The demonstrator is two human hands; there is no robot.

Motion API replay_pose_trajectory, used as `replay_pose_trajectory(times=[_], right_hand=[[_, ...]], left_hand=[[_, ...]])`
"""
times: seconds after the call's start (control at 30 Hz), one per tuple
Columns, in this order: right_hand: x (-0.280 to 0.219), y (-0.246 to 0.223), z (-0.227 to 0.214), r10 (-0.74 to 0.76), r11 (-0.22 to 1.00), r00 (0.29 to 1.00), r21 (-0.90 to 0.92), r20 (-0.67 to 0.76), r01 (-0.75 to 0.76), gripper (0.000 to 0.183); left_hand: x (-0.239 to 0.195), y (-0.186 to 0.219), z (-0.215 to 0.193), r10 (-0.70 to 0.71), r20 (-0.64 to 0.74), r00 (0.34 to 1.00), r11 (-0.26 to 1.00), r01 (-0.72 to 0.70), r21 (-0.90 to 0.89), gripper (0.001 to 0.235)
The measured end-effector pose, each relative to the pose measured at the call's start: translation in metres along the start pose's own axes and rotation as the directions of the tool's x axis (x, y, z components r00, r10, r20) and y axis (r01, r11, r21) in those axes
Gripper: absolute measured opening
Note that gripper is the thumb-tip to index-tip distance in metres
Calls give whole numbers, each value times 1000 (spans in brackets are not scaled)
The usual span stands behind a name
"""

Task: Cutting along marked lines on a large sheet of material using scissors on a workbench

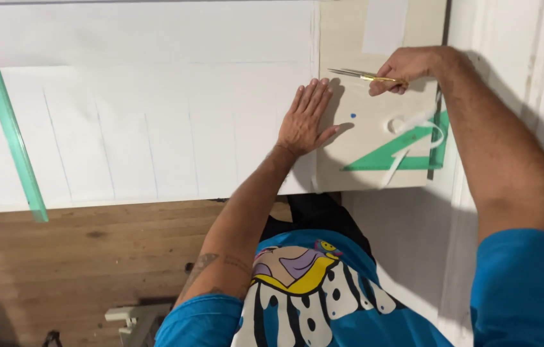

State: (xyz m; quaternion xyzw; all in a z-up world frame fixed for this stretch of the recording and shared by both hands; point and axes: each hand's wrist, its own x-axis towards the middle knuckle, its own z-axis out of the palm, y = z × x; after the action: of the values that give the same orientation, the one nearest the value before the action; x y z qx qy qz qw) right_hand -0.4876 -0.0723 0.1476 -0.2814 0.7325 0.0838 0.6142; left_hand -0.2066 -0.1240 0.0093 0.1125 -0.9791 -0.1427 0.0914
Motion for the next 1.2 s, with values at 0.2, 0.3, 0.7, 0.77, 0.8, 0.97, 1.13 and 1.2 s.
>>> replay_pose_trajectory(times=[0.2, 0.3, 0.7, 0.77, 0.8, 0.97, 1.13, 1.2], right_hand=[[30, -22, -42, 13, 990, 998, -140, 58, -5, 43], [43, -35, -52, 11, 978, 999, -209, 48, -1, 54], [57, -44, -45, -95, 995, 978, -15, 186, 100, 37], [62, -40, -43, -96, 995, 976, -10, 194, 100, 40], [64, -39, -43, -99, 995, 976, -5, 193, 102, 44], [52, -44, -42, -99, 994, 981, -19, 167, 104, 41], [56, -42, -43, -115, 993, 979, 26, 168, 112, 41], [59, -42, -44, -110, 994, 980, -7, 166, 113, 43]], left_hand=[[-1, 2, -8, -18, -82, 996, 994, 9, -105, 94], [2, 0, -12, -7, -78, 997, 993, -3, -119, 96], [1, -3, -9, -21, 26, 999, 996, 24, -88, 99], [0, -2, -8, -24, 31, 999, 994, 27, -103, 99], [1, -3, -7, -21, 31, 999, 993, 25, -115, 98], [0, -3, -5, -29, -10, 1000, 992, 28, -122, 100], [1, -2, -6, -33, 11, 999, 992, 34, -122, 99], [1, -2, -4, -31, 23, 999, 992, 34, -120, 99]])
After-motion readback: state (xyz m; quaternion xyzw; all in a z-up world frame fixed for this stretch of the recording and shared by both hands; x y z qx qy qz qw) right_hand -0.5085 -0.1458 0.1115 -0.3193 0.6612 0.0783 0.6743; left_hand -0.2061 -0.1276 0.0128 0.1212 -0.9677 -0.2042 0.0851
